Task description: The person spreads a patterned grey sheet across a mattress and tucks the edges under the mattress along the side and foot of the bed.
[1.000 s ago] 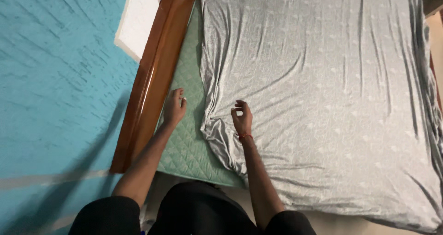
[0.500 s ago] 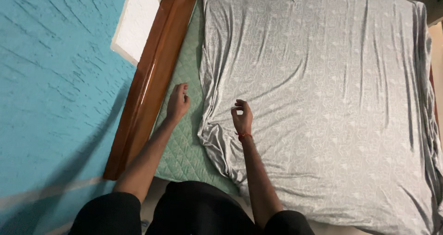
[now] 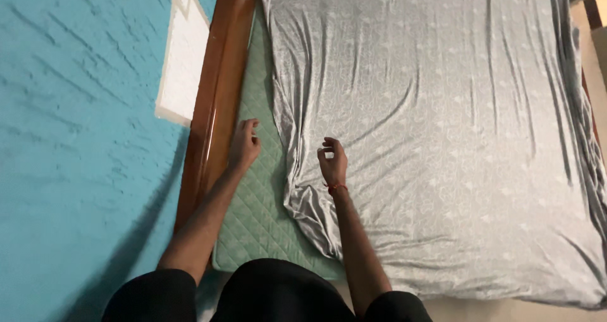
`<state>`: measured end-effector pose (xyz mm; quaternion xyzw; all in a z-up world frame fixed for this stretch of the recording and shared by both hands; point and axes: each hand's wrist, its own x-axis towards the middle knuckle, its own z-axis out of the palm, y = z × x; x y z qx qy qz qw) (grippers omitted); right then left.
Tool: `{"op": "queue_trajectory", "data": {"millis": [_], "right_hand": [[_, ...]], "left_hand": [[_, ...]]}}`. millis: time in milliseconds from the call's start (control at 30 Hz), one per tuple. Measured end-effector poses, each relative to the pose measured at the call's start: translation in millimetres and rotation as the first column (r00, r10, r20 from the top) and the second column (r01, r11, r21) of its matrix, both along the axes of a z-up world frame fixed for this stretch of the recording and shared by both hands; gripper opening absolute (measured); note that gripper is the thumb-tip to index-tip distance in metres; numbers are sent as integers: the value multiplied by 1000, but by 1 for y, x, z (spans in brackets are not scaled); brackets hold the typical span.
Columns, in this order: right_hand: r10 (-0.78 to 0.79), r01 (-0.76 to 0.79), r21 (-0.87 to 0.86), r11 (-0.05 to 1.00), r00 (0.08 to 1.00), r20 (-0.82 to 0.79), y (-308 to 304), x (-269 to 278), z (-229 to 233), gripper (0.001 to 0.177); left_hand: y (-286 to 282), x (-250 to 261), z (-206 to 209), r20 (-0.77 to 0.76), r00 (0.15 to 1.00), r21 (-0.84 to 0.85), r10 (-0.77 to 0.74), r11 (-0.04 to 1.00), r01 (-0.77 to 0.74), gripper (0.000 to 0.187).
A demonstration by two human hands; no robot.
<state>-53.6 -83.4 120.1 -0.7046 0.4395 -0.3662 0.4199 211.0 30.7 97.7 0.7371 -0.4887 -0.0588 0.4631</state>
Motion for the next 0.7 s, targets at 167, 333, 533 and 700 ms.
{"op": "queue_trajectory", "data": {"millis": [167,333,533,700], "right_hand": [[-66,67,24,997,997,-42,-7,22,-5,34],[-81,84,56,995,995,-61,-11,39,-6,36],[-59,65,29,997,986,-155,-21,59,-5,35],[-57,62,31,998,989,-135,-43,77,-18,36]], "left_hand": [[-26,32,-16,-55,998,11,-42,999,43,49],[-45,50,-28,-56,996,9,-72,997,73,48],[-65,56,-36,-159,984,78,-74,993,88,46],[-86,64,-47,-139,983,54,-119,990,127,39]]}}
